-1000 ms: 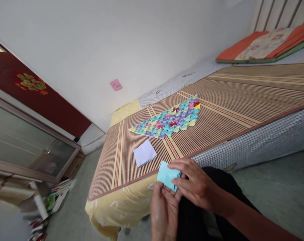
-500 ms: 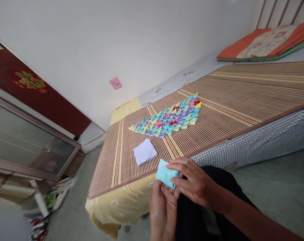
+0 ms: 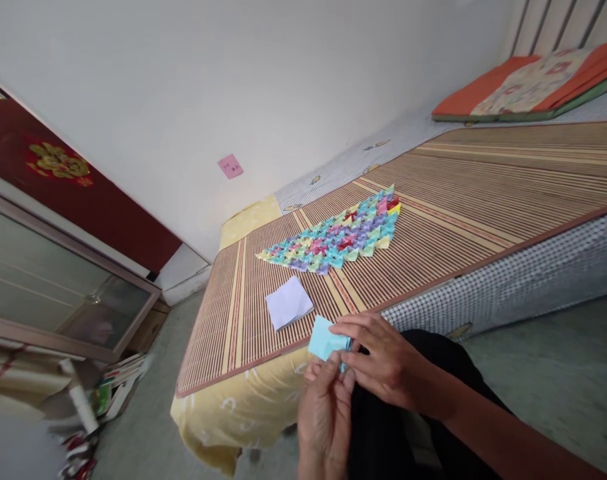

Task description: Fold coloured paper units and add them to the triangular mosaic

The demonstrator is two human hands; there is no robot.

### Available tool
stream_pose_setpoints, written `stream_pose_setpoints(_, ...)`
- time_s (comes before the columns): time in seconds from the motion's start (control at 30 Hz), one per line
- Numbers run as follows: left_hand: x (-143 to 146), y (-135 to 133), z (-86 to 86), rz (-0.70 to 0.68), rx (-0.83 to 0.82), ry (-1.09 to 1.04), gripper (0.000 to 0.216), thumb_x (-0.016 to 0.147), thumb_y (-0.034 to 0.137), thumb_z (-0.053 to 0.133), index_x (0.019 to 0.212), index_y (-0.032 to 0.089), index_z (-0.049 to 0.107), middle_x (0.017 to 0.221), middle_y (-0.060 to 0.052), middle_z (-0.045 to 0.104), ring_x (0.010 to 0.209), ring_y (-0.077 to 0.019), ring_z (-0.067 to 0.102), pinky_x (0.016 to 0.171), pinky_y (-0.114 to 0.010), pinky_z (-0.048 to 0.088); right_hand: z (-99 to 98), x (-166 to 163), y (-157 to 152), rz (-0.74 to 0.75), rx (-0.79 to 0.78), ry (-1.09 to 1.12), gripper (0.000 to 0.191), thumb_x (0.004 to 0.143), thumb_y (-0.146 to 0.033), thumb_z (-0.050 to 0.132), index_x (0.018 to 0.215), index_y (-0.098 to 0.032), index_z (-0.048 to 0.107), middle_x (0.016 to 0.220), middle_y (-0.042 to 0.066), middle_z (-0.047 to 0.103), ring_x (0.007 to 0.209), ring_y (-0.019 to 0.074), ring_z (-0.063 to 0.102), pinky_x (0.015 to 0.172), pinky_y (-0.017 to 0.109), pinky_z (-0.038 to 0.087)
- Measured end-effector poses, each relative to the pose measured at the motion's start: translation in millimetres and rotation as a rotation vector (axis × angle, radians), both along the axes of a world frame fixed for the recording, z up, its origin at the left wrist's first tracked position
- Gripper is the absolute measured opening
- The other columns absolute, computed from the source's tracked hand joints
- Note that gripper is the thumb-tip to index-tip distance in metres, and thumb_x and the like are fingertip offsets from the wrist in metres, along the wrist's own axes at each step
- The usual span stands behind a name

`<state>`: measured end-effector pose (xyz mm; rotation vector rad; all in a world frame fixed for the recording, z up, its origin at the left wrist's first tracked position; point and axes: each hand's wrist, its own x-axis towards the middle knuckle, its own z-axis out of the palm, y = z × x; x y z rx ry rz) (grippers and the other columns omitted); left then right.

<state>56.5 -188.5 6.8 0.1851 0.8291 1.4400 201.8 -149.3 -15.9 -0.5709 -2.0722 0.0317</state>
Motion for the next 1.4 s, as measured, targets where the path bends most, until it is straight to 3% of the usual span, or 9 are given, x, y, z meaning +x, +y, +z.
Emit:
stream_pose_setpoints(0.07,1.5,0.8,-4.4,0.025,0.017,0.065,0.027,0.067,0.002,0.084,0.063,0.016,0.061,0.065,0.003,0.066,0.075,-0.0133,0.073,0.078,-0.022,0.06,-0.8,-0.9,-1.5,0.011,-0.039,0.021,0.018,0.092,-0.007,0.058,0.105,-0.017,0.066,0.134,0.014,0.059,0.129,0.0298,0.049,0.104,0.05,0.044)
stream_pose_setpoints(0.17,2.5,1.7,-6.0,0.034,0.062,0.175,0.025,0.064,0.008,0.088,0.078,0.016,0.07,0.079,-0.001,0.073,0.087,-0.0183,0.075,0.083,-0.027,0.061,-0.1,-0.5,-5.3,0.056,-0.182,0.145,0.02,0.091,-0.007,0.057,0.103,-0.02,0.066,0.133,0.012,0.058,0.128,0.0277,0.051,0.105,0.047,0.044)
stream_pose_setpoints(0.33,1.1,-1.0,-9.1,0.001,0.183,0.385,0.032,0.078,0.021,0.082,0.109,0.018,0.072,0.103,-0.007,0.076,0.105,-0.0244,0.072,0.094,-0.038,0.058,5.0,2.3,-3.7,-0.002,-0.584,0.505,0.01,0.096,-0.021,0.059,0.101,-0.021,0.068,0.117,0.009,0.064,0.114,0.0234,0.061,0.099,0.039,0.047)
stream_pose_setpoints(0.5,2.4,-4.2,-16.9,-0.027,0.197,0.562,0.043,0.081,0.029,0.08,0.122,0.019,0.069,0.108,-0.01,0.077,0.107,-0.0278,0.072,0.095,-0.042,0.056,7.1,3.1,5.0,0.118,-0.925,0.495,0.014,0.093,-0.029,0.063,0.086,-0.02,0.069,0.104,0.007,0.069,0.104,0.0233,0.064,0.092,0.036,0.048)
stream_pose_setpoints(0.7,3.8,-5.7,-11.3,-0.092,0.202,0.552,0.045,0.08,0.027,0.08,0.122,0.018,0.068,0.111,-0.012,0.077,0.109,-0.0292,0.071,0.094,-0.042,0.056,8.9,5.1,7.7,0.218,-0.962,0.434,0.015,0.089,-0.027,0.062,0.08,-0.018,0.069,0.096,0.007,0.069,0.1,0.0242,0.063,0.093,0.038,0.047)
stream_pose_setpoints(1.0,1.8,-6.7,-5.6,-0.173,0.186,0.484,0.049,0.079,0.031,0.081,0.124,0.016,0.067,0.108,-0.014,0.077,0.106,-0.0306,0.073,0.09,-0.042,0.057,16.0,7.9,10.1,0.21,-1.048,0.378,0.014,0.089,-0.027,0.06,0.082,-0.017,0.066,0.078,0.002,0.066,0.074,0.0186,0.062,0.069,0.029,0.048)
stream_pose_setpoints(1.2,-0.2,-7.0,-7.7,-0.165,0.221,0.54,0.048,0.082,0.033,0.079,0.125,0.018,0.067,0.105,-0.012,0.077,0.107,-0.0292,0.072,0.092,-0.041,0.056,17.7,7.1,9.7,0.243,-1.095,0.379,0.012,0.087,-0.025,0.061,0.088,-0.016,0.069,0.081,0.002,0.069,0.077,0.0186,0.063,0.069,0.028,0.051)
stream_pose_setpoints(1.3,0.8,-7.9,-6.7,-0.187,0.255,0.583,0.045,0.084,0.033,0.078,0.125,0.018,0.068,0.099,-0.011,0.077,0.109,-0.0292,0.071,0.092,-0.039,0.056,11.9,0.5,9.8,0.369,-1.237,0.471,0.017,0.083,-0.031,0.069,0.09,-0.016,0.07,0.084,0.003,0.069,0.08,0.021,0.067,0.068,0.03,0.056)
stream_pose_setpoints(1.4,4.6,-9.0,-6.0,-0.184,0.269,0.6,0.045,0.083,0.034,0.079,0.124,0.019,0.069,0.094,-0.01,0.077,0.106,-0.0285,0.071,0.09,-0.038,0.056,4.2,-8.3,8.8,0.433,-1.408,0.569,0.033,0.075,-0.041,0.079,0.093,-0.015,0.072,0.081,0.003,0.07,0.077,0.022,0.069,0.065,0.031,0.059)
